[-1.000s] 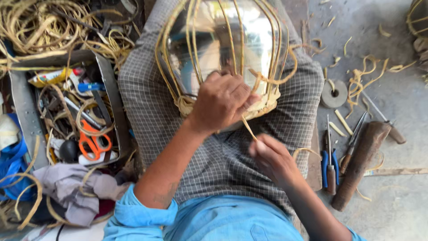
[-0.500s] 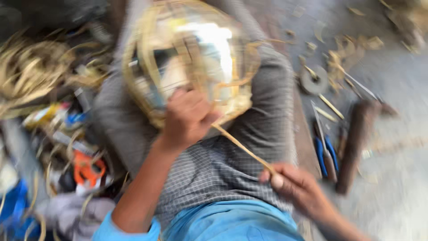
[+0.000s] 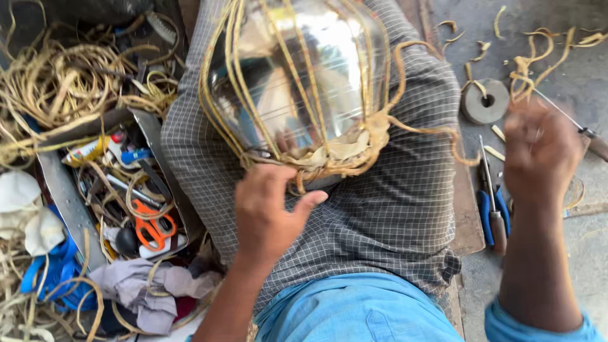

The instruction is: The person assembles a musical instrument by securing a skin head to a metal drum shell using strips of material and a metal rod, then uses a wooden mallet to tighten the lacing.

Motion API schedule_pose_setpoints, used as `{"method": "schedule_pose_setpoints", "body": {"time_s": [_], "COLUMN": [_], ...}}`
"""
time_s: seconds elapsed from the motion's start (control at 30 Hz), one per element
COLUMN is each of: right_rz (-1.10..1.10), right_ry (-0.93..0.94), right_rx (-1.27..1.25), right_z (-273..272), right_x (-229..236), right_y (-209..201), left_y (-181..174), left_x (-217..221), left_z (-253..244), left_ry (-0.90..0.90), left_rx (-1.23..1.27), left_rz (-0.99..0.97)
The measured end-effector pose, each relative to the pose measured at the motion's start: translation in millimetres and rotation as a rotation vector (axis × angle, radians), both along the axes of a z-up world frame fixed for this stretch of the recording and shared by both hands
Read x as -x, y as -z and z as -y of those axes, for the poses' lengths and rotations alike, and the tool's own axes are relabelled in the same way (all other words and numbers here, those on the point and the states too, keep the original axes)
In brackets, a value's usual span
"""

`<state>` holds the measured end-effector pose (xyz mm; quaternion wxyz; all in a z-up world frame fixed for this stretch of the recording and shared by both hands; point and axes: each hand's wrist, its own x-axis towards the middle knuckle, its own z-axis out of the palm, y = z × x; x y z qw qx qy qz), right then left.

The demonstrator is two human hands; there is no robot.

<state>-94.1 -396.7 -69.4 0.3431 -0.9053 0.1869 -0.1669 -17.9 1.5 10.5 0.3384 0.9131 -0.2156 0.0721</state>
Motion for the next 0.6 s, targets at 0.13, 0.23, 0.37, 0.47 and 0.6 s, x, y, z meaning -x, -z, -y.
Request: {"method": "schedule_pose_setpoints", "body": {"time_s": [0.13,0.23,0.37,0.47,0.6], "right_rz": [-0.815,-0.581,-0.519,-0.584,-0.233], "right_ry": [-0.095,-0.131,-0.054,0.131,0.202], "right_rx": [0.37,0.151,-0.02,-0.132,-0.684], "right_z": [30,18,6,1,-1], "right_x": [89,155,164,141,116], "right_y": [129,189,200,180,104], "left_y": [32,34,22,17,12], "left_x": [8,-5,-26,-29,-5], "left_z": [-10,-24,-31,-25,-17], "left_ry": [-0.056,-0.039,0.172,0.277,0.17], "left_rx": [0.063,-0.171,-0.301,-0.263,0.049], "left_rz": [-0.022,0.121,0.249,0.285,-0.231]}}
